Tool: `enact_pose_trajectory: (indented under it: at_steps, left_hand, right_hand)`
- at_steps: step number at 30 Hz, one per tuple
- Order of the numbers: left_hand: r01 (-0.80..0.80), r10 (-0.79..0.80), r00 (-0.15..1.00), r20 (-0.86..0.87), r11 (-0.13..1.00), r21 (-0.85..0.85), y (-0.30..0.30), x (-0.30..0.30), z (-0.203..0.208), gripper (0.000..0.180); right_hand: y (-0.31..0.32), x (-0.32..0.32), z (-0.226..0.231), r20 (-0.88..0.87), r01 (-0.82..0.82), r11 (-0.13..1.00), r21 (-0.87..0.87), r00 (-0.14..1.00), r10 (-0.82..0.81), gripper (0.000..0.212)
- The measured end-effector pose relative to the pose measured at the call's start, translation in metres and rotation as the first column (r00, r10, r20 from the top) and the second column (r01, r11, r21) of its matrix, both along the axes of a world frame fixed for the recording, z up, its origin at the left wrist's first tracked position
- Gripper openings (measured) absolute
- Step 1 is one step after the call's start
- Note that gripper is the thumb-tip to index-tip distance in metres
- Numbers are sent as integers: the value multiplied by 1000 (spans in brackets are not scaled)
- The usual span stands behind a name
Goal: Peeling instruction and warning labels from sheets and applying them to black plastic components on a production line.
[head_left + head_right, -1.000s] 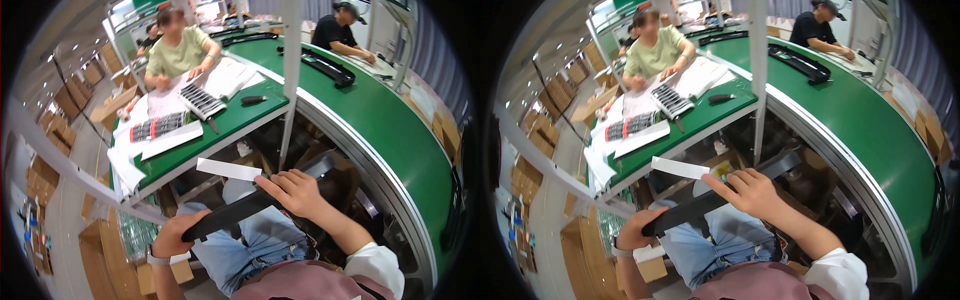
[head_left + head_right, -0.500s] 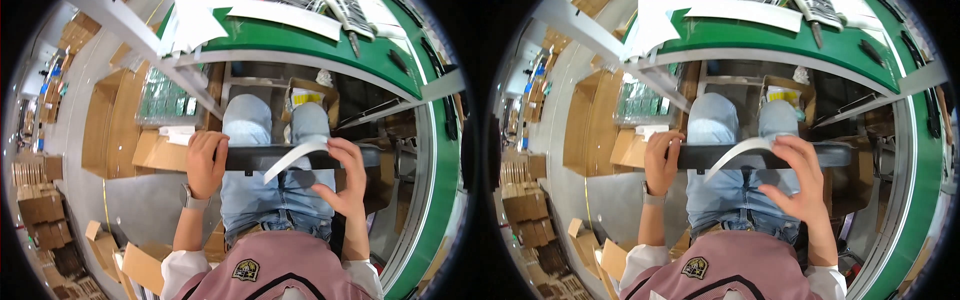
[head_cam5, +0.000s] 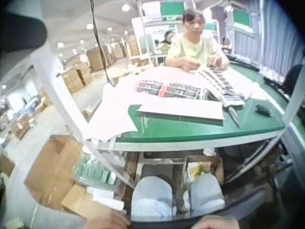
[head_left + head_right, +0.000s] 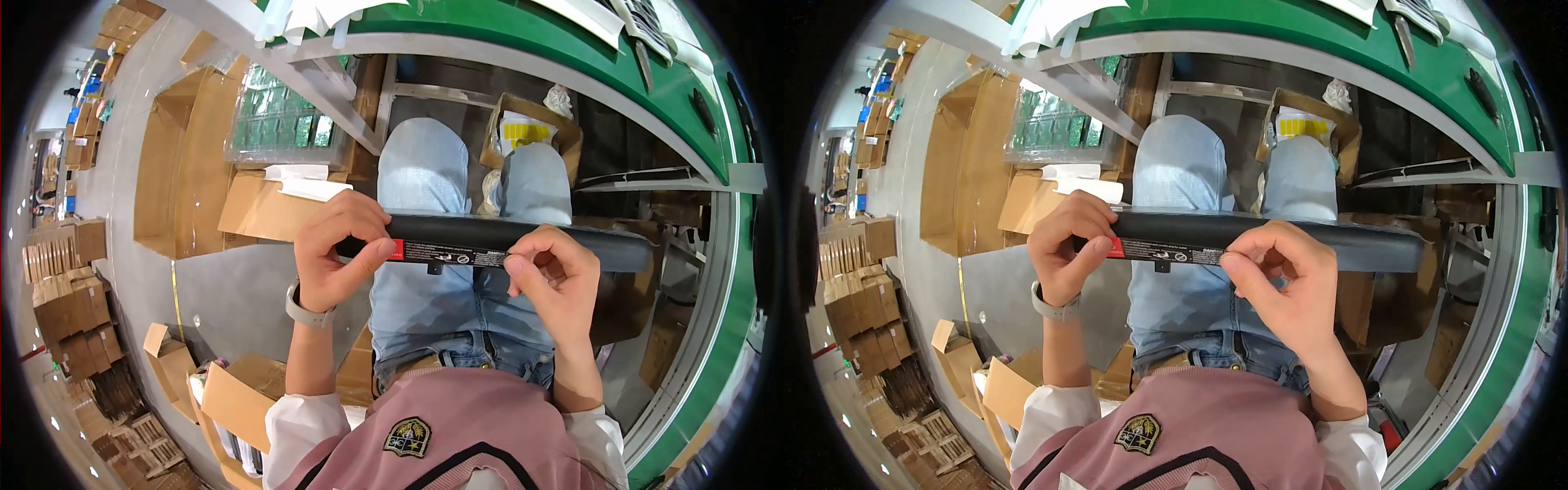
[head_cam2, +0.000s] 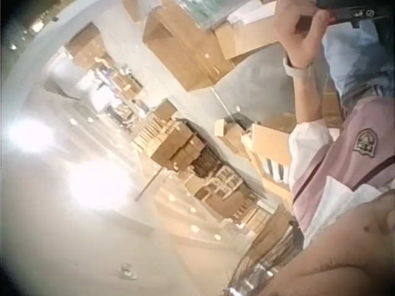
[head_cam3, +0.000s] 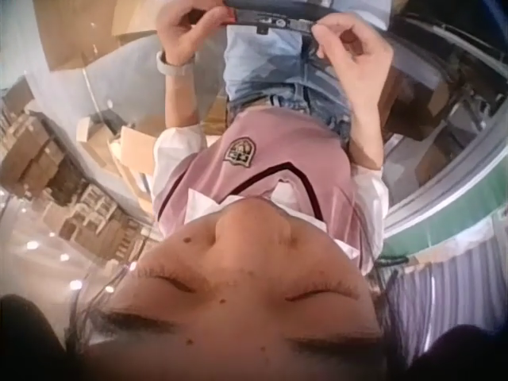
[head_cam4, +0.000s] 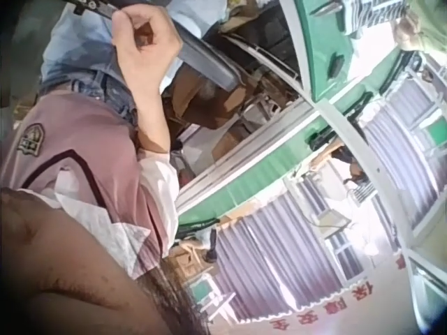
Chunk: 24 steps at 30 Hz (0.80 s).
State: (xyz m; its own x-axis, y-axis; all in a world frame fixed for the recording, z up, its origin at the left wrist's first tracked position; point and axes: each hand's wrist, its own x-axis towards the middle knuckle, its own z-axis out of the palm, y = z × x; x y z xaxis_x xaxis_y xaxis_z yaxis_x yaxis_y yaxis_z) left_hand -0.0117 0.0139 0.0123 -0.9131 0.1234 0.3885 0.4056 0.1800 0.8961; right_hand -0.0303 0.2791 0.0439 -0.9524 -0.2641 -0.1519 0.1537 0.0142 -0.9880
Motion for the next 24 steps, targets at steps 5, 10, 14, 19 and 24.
enact_pose_trajectory:
  at_steps: [5,10,14,19,24]
  left_hand:
    - [-81,90,991,96,993,-88,-1,1,3,22]
    - [-98,110,990,83,986,-136,-6,2,-1,20]
    - [-86,101,992,81,982,-167,-7,4,-2,20]
    - [-74,84,995,50,982,-172,-7,1,-3,21]
    - [-60,66,998,25,980,-192,-6,-2,-4,22]
  right_hand:
    - [-10,-3,-4,-71,22,965,261,997,-4,9]
    - [-20,-4,-6,-195,19,930,367,979,57,11]
    - [-22,-3,-7,-212,16,918,396,974,75,13]
    - [-21,-5,-8,-248,3,913,408,963,108,14]
    - [-22,-6,-7,-257,2,906,424,959,118,14]
